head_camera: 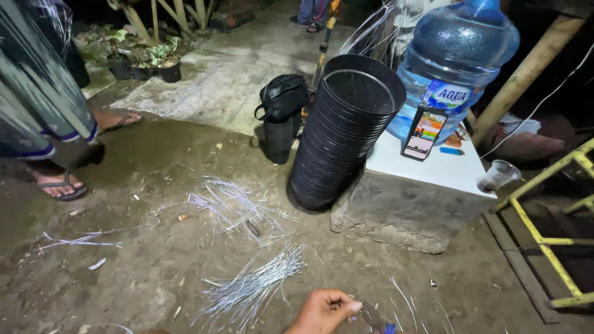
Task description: The person cuts thin metal wire into short segments using pliers and arranges them into a pile on the floor. The person repeatedly picks up wire, cuts it, and places the cut pieces down.
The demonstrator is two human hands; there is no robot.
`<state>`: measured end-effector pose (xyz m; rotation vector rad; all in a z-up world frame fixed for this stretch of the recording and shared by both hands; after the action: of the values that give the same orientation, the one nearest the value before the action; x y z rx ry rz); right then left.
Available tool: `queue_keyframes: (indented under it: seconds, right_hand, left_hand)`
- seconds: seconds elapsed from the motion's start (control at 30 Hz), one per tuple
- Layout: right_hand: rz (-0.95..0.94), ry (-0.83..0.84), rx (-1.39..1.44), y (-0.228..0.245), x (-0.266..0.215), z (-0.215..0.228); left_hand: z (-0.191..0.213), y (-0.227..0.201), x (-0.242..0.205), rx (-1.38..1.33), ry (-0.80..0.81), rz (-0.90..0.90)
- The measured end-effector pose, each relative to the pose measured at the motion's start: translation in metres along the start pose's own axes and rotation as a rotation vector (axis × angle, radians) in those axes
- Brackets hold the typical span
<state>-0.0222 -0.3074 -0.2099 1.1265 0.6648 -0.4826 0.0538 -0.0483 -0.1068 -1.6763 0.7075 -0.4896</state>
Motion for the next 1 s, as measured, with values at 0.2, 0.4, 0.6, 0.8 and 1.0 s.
queue_keyframes:
  seconds: [0.2,0.4,0.6,0.8,1.0]
  right_hand:
    - [-0.014,-0.009,-0.032,-0.036,-0.013,-0.021]
    - [-0.001,-0.011,-0.498,-0.082,-0.055,-0.065]
    - [0.097,0.067,-0.948,-0.056,-0.093,-0.121]
    - [0.14,0.119,-0.939,-0.012,-0.103,-0.146]
    - [0.241,0.233,-1.313,-0.052,-0.074,-0.185]
  left_hand:
    - [0.02,-0.026,-0.005,0.654,-0.162,-0.151]
    - [0.073,-0.032,0.017,1.37,-0.056,-0.185]
    - [0.227,-0.085,0.068,1.91,-0.345,-0.094]
    - [0.287,-0.062,0.052,1.962,-0.613,-0.167]
    - [0.24,0.063,0.045,1.498,-0.098,0.47]
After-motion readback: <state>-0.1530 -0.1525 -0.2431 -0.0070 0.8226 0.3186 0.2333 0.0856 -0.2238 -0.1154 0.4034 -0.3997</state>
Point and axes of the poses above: each hand's wrist, its own x-axis towards the middle knuckle, its own z-axis out of the back of the hand, y = z × x, the point moved 4 cm from there along x, towards the middle knuckle, and after that the axes turned 2 degrees about y, right-handed, at the moved point
